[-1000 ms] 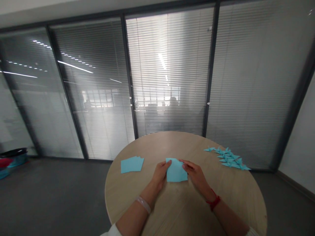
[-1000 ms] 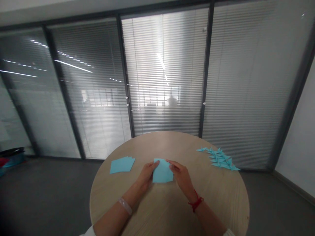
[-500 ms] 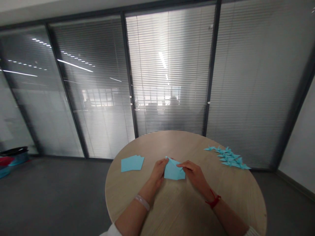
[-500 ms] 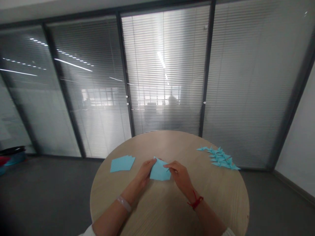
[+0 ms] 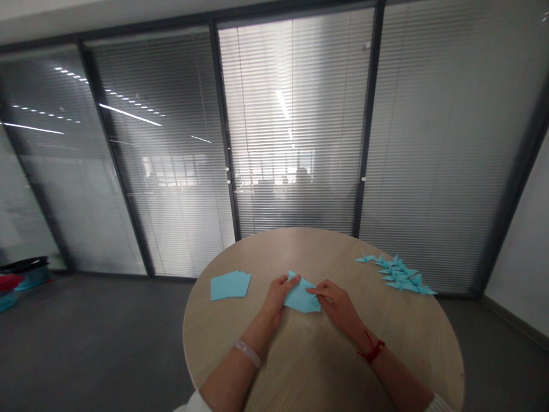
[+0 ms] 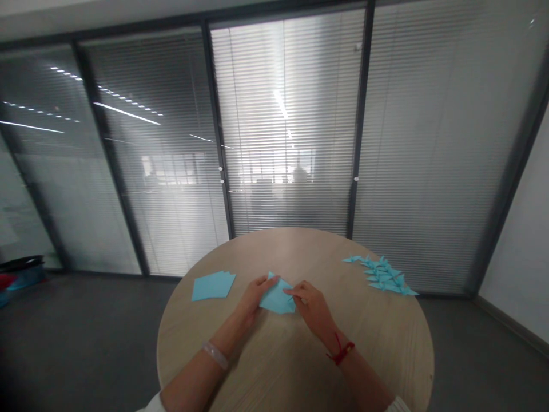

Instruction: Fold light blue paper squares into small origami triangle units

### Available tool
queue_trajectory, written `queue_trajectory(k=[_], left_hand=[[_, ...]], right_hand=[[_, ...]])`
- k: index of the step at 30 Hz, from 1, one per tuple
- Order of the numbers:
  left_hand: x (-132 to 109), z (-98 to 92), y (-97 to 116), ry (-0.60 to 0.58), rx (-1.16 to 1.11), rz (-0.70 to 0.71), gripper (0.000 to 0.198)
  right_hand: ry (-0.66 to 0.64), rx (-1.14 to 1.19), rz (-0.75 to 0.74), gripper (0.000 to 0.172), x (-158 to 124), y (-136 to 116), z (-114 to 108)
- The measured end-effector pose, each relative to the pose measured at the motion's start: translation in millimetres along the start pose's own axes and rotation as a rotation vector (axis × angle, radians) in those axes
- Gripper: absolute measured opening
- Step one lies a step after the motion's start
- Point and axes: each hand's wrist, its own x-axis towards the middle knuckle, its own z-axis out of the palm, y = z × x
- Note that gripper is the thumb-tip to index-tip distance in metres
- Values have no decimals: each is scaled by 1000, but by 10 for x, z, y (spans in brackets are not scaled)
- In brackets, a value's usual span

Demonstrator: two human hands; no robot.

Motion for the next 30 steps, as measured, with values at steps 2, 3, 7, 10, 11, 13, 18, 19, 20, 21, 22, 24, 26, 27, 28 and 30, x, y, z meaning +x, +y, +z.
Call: queue_trajectory(k=[2,3,7,10,11,13,18,19,20,21,22,24,26,27,28,30], left_hand=[[-3,-4,-14,19,47,9,40],[-3,-8,-23,32,63,20,40],[27,-39,-45,58,109,74,38],[60,-61,-46,77,176,139,38],[69,-65,-47,77,200,155,38],[80,-69,-55,67,252,172,38],[98,-72,-106,23,383,178,38],[102,-74,-116,23,408,177,38],[106,-75,-123,23,431,175,38],[109,-76,-129,22,450,173,38],[111,-76,-132,21,464,169,38],[108,-72,-133,27,480,164,37],[98,-62,-127,42,487,163,37],[91,-55,-123,49,487,165,37],[83,-49,-118,52,486,167,37],[68,-36,-107,53,482,171,36]], right_hand=[[-24,-6,-6,28,2,-15,2],[-37,-4,-9,27,3,-26,1],[-82,65,-11,25,13,-79,-16],[-96,239,105,29,34,-102,-36],[-88,305,178,32,43,-102,-38],[-68,406,327,38,59,-91,-31],[-174,437,464,47,65,-45,21],[-194,418,472,48,60,-36,29],[-207,397,480,48,56,-27,35],[-213,377,487,49,50,-18,39],[-216,361,492,49,45,-9,42],[-217,339,495,49,36,8,45],[-212,321,493,49,30,20,48],[-213,312,493,49,28,23,49],[-217,306,495,49,27,24,50],[-227,302,498,51,26,26,52]])
